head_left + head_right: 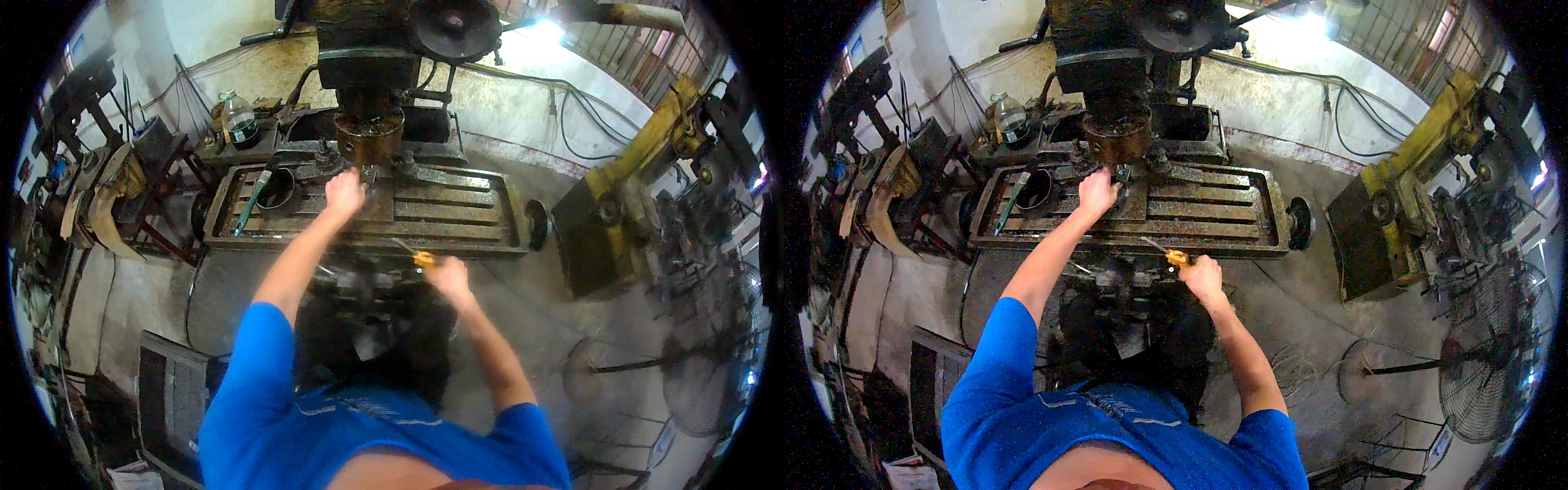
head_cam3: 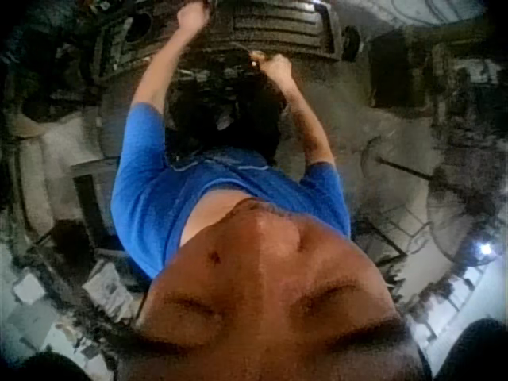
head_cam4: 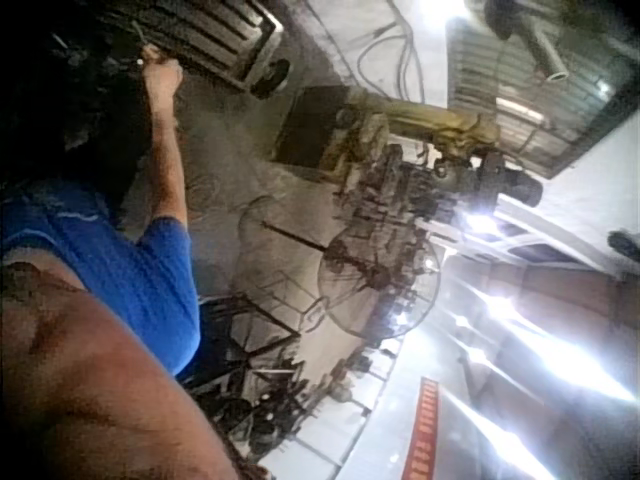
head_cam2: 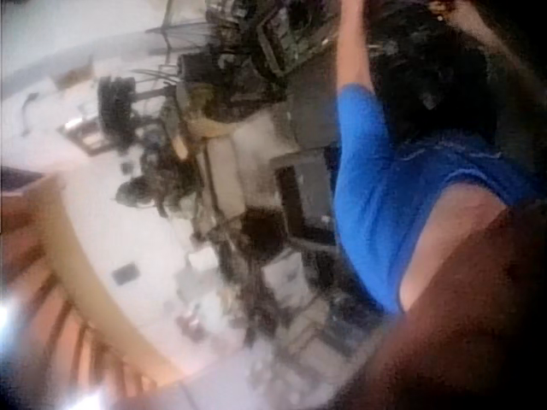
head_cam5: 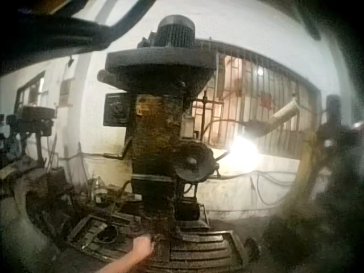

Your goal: The person repeatedly drills holes into small metal blocks using a drill press. They position each block under the drill, operate the machine, and then remove the finished piece to place it on a nearby surface before repeating the process with a new block.

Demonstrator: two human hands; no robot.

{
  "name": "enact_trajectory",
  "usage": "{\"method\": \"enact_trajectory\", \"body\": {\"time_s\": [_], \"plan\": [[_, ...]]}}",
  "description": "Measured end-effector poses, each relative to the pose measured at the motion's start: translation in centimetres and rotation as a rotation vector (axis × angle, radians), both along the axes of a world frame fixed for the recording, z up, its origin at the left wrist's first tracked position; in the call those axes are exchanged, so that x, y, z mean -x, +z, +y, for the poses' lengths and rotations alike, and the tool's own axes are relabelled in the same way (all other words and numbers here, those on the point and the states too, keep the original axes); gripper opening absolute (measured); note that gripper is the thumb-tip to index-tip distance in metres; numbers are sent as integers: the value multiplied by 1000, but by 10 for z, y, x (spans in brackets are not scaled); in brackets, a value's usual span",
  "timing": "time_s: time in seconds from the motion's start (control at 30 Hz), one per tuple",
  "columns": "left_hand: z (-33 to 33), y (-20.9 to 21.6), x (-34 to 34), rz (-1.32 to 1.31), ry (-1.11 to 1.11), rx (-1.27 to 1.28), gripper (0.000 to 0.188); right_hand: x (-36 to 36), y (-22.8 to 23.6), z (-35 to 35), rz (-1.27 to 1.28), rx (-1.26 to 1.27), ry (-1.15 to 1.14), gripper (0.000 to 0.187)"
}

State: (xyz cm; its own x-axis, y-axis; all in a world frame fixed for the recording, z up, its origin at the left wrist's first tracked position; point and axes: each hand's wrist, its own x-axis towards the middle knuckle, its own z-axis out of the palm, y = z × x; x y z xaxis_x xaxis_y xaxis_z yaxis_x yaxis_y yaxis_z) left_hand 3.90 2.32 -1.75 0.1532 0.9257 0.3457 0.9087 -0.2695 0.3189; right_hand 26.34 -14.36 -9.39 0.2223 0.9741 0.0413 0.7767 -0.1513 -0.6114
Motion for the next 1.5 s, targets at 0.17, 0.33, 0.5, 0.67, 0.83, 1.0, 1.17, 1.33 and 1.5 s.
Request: {"method": "enact_trajectory", "body": {"time_s": [0.17,0.33,0.5,0.67,0.83,1.0,1.17,1.33,1.5], "plan": [[17,-1,4,-82,46,161,42,-25,72,-23,95,91,158,40],[22,2,6,-124,21,218,43,-99,236,-3,236,-703,111,50],[28,0,12,-179,57,264,45,-87,440,-2,840,-1242,652,63],[33,-4,9,-213,-22,244,44,-120,472,15,766,-1234,584,61],[23,6,15,-227,16,239,45,-128,462,22,619,-1151,879,49],[30,-3,10,-211,24,242,46,-94,353,-14,419,-1484,678,35],[26,0,13,-188,66,269,47,-71,282,-19,459,-1541,412,50],[28,2,11,-201,73,290,46,-64,283,-21,477,-1538,431,48],[31,-2,13,-219,56,271,47,-74,304,-23,461,-1443,514,30]]}}
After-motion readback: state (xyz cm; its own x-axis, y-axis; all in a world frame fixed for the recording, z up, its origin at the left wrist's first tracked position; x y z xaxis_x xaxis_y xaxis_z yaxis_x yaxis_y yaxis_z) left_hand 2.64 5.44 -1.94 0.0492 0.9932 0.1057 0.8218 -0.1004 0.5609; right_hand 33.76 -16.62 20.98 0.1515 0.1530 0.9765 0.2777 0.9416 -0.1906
